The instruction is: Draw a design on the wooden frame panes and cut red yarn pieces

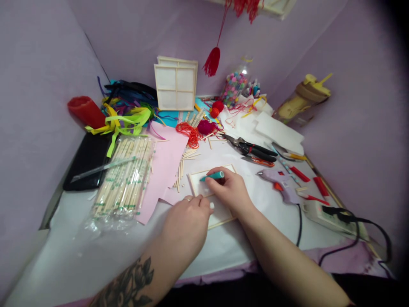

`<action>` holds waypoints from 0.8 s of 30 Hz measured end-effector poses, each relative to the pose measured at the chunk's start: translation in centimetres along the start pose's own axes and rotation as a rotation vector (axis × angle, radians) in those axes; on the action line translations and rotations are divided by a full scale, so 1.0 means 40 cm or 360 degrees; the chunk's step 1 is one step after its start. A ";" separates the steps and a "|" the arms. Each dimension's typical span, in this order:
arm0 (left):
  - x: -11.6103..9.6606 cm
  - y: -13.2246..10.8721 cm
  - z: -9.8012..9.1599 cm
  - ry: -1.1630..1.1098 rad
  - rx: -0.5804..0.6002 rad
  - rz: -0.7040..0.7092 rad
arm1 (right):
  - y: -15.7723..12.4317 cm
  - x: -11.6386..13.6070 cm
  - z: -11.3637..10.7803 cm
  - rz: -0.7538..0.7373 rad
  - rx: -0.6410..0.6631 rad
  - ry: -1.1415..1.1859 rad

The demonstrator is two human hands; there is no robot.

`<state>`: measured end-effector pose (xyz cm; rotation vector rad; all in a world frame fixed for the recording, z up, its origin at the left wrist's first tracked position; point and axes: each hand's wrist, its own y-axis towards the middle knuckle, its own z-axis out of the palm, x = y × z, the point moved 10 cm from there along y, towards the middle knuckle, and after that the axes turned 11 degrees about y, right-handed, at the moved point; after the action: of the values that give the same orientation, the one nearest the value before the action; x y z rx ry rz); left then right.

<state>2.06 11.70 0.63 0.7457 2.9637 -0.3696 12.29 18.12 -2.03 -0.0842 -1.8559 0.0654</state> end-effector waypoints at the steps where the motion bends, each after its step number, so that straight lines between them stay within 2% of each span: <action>1: 0.001 0.000 0.001 -0.0009 0.0001 0.0000 | 0.001 0.000 -0.006 -0.0001 -0.0013 -0.0015; 5: 0.002 0.002 0.005 -0.0047 0.0019 0.0001 | 0.002 0.003 -0.027 -0.0016 -0.0073 -0.0033; 12: 0.002 0.002 0.001 -0.0021 0.0033 -0.0004 | 0.001 -0.001 -0.007 0.0004 -0.0037 -0.0004; 19: 0.000 0.000 0.002 -0.0050 0.0007 0.0010 | 0.005 0.005 -0.048 0.0003 -0.0127 -0.0076; 24: 0.002 0.001 -0.007 -0.0033 -0.0004 -0.0008 | 0.001 0.009 -0.024 -0.0009 -0.0075 -0.0018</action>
<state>1.99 11.84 0.88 0.7295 2.9467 -0.3720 13.11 18.21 -1.43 -0.1117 -1.8693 0.0184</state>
